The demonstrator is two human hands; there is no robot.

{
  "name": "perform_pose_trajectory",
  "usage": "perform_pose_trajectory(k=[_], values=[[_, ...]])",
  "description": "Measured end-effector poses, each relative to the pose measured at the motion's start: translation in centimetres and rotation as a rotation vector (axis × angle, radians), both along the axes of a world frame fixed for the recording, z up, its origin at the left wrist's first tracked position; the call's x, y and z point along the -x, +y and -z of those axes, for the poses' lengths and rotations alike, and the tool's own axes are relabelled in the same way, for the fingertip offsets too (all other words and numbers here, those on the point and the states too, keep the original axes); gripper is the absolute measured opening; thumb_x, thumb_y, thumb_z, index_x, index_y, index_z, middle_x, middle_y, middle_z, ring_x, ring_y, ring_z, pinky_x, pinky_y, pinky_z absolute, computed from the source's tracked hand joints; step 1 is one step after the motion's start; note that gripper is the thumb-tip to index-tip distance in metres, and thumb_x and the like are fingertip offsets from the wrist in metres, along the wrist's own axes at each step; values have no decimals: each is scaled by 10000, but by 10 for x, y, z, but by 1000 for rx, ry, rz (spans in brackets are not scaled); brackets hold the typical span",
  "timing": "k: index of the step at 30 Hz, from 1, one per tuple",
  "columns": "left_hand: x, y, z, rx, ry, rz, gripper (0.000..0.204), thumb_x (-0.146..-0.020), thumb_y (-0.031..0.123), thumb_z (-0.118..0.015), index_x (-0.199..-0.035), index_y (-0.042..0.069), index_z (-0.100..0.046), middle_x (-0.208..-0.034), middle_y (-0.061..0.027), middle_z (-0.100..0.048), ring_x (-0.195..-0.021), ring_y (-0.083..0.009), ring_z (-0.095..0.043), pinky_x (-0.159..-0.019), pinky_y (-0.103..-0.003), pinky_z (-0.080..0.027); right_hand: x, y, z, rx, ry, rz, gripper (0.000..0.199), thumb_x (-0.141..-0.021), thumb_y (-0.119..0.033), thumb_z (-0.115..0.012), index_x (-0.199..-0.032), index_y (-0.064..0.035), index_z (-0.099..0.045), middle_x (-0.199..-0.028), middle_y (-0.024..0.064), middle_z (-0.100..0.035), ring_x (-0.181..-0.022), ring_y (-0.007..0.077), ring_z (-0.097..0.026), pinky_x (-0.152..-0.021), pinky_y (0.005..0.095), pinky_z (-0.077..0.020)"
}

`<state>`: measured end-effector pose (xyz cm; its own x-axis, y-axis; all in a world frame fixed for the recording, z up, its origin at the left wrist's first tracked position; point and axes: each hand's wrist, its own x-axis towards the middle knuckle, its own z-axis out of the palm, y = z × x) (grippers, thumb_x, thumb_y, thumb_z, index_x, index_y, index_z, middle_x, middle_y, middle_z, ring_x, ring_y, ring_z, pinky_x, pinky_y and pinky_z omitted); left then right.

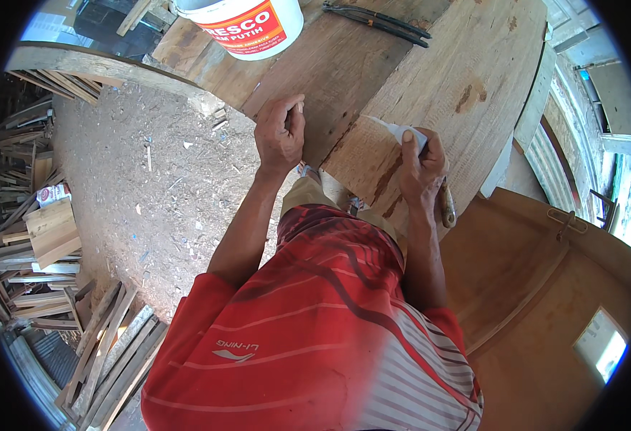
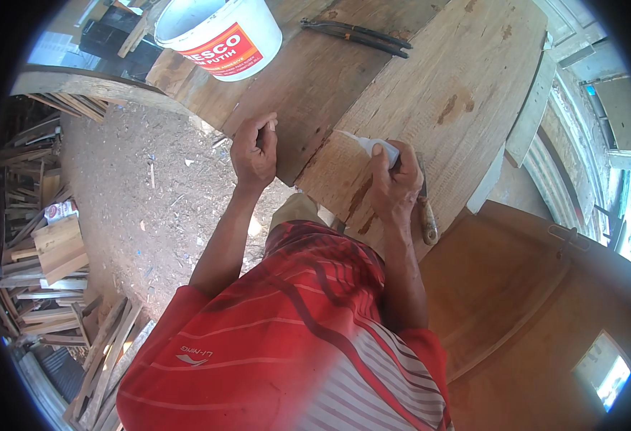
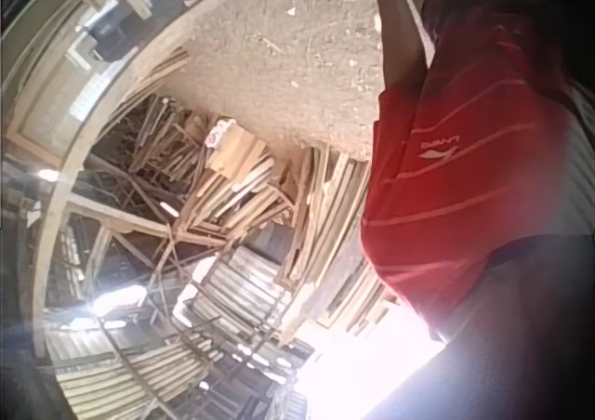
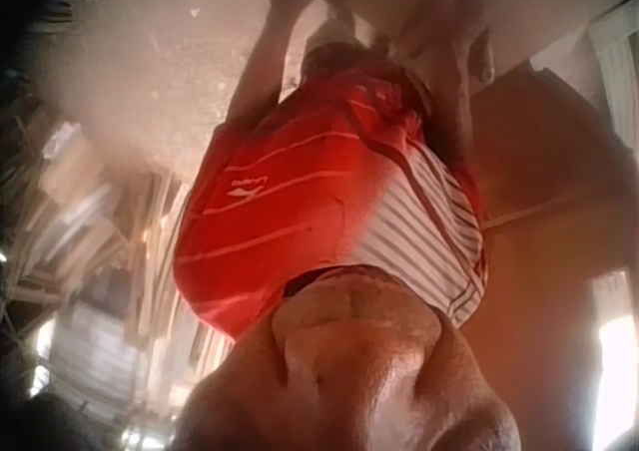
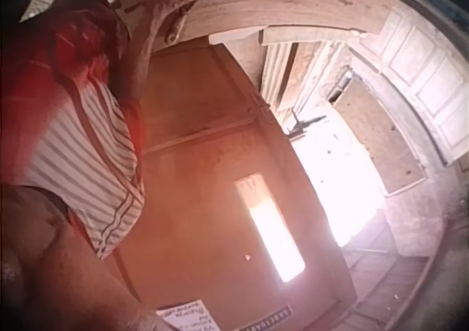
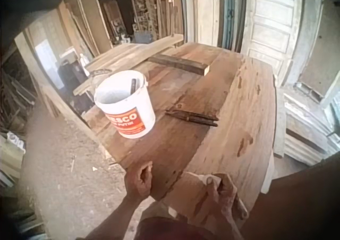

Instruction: The person applies glue to a wooden board and then uses a scraper to spread it across the surface.

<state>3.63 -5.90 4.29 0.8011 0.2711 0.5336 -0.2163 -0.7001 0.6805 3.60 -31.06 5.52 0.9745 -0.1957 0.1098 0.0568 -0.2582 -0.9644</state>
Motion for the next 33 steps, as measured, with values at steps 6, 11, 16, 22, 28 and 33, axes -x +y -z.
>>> perform_pose_trajectory(k=[6,11,16,22,28,33], values=[[-6,5,-4,-44,5,18,155,-950,2,-689,-1091,47,-737,-926,-117,-690,-741,-221,-672,-657,-327,-540,-1,-1,-8,6,-20,14,176,-994,-162,-697,-1047,6,-691,-770,26,-645,-692,75,-552,-631,268,-461],[-1,1,-3,-42,27,18,150,-952,7,-691,-1088,46,-738,-925,-120,-690,-739,-220,-672,-645,-333,-540,-6,-7,9,-122,27,28,178,-1013,-186,-694,-1042,-11,-692,-781,-7,-639,-698,61,-533,-631,247,-439],[1,1,-2,-36,20,13,147,-952,10,-699,-1092,40,-734,-936,-126,-699,-761,-230,-687,-657,-339,-549,-5,-9,14,-70,23,-9,195,-1037,-221,-686,-1043,-26,-687,-798,-22,-651,-700,47,-531,-635,225,-429],[0,1,0,-23,26,2,139,-955,5,-696,-1087,32,-730,-935,-128,-705,-764,-233,-692,-662,-339,-553,-5,-6,11,-42,24,-14,175,-1033,-198,-688,-1048,-23,-688,-817,-8,-673,-720,49,-565,-647,231,-451],[-1,-1,-2,-31,6,0,131,-957,8,-695,-1081,35,-730,-930,-118,-706,-746,-210,-681,-641,-322,-545,-5,-2,5,-26,-6,13,153,-991,-151,-709,-1011,0,-691,-740,16,-632,-652,73,-523,-603,266,-449],[0,-1,-3,-36,6,-5,133,-957,5,-692,-1079,40,-731,-922,-110,-701,-734,-198,-672,-626,-317,-536,-4,-2,2,-12,-1,6,163,-990,-159,-709,-1014,1,-693,-735,20,-636,-652,74,-527,-606,271,-453]])
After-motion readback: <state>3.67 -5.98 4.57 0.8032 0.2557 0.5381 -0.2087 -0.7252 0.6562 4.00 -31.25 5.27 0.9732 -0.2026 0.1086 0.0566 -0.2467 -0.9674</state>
